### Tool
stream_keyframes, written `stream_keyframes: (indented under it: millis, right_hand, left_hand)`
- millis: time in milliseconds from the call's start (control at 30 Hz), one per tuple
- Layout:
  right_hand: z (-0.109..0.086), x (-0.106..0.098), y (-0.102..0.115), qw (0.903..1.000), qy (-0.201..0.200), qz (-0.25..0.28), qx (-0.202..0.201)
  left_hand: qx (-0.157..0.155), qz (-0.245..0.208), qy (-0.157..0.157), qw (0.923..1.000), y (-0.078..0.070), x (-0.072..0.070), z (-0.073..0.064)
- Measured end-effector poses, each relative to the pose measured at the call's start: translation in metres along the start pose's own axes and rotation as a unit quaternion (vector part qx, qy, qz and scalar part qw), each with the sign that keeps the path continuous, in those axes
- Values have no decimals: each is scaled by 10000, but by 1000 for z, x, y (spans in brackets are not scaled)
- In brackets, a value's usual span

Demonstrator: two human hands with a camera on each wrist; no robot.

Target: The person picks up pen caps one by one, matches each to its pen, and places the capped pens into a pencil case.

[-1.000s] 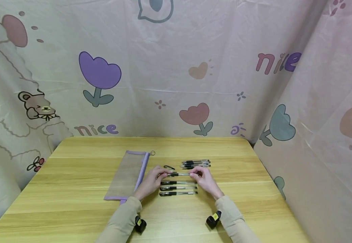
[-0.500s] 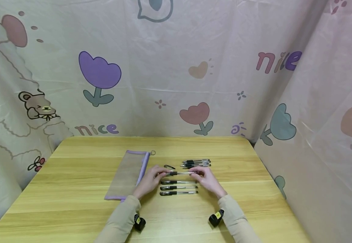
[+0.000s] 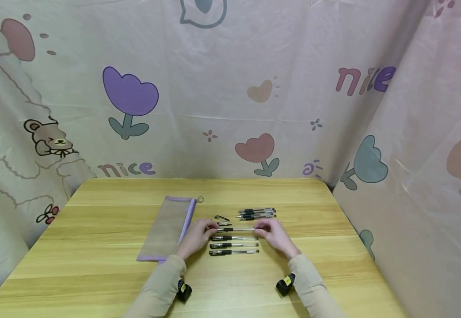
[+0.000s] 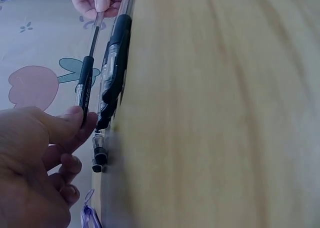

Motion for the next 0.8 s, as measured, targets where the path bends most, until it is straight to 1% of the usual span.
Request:
stream_keyframes:
  millis: [100,167,400,533,667,700,800]
  right_hand:
    - [1,0,-1,9998,-9,-207,-33]
    - [2,1,-1,9995,4,-318,-29]
    - [5,4,-5,9986,60,-514,-127]
    - [6,4,-3,9981,49,-543,-282]
    - [5,4,-3,9972,-59,-554,-506]
    - [5,4,-2,9962,-97,-594,-637]
    - [5,4,-2,9954,-125,-623,-712]
  left_hand:
    - [-28,192,-19,9998,0,1,0]
    - [14,385,-40,9992,-1,1,-1]
    - [-172,610,-44,9980,0,3,0]
    - [-56,789,-135,9968,-1,3,0]
    - [34,822,-218,9964,-1,3,0]
    - [44,835,-232,9962,-1,3,0]
    - [86,858,-295,9958,-2,3,0]
Point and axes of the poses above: each hand's wrist, its own z-axis towards the middle knuckle, its own x-axis out of the palm, y = z × x, the point moved 7 cm from there along z, towards the middle knuckle, and after that the axes turned 7 degrees about -z, right-handed, at the moved point
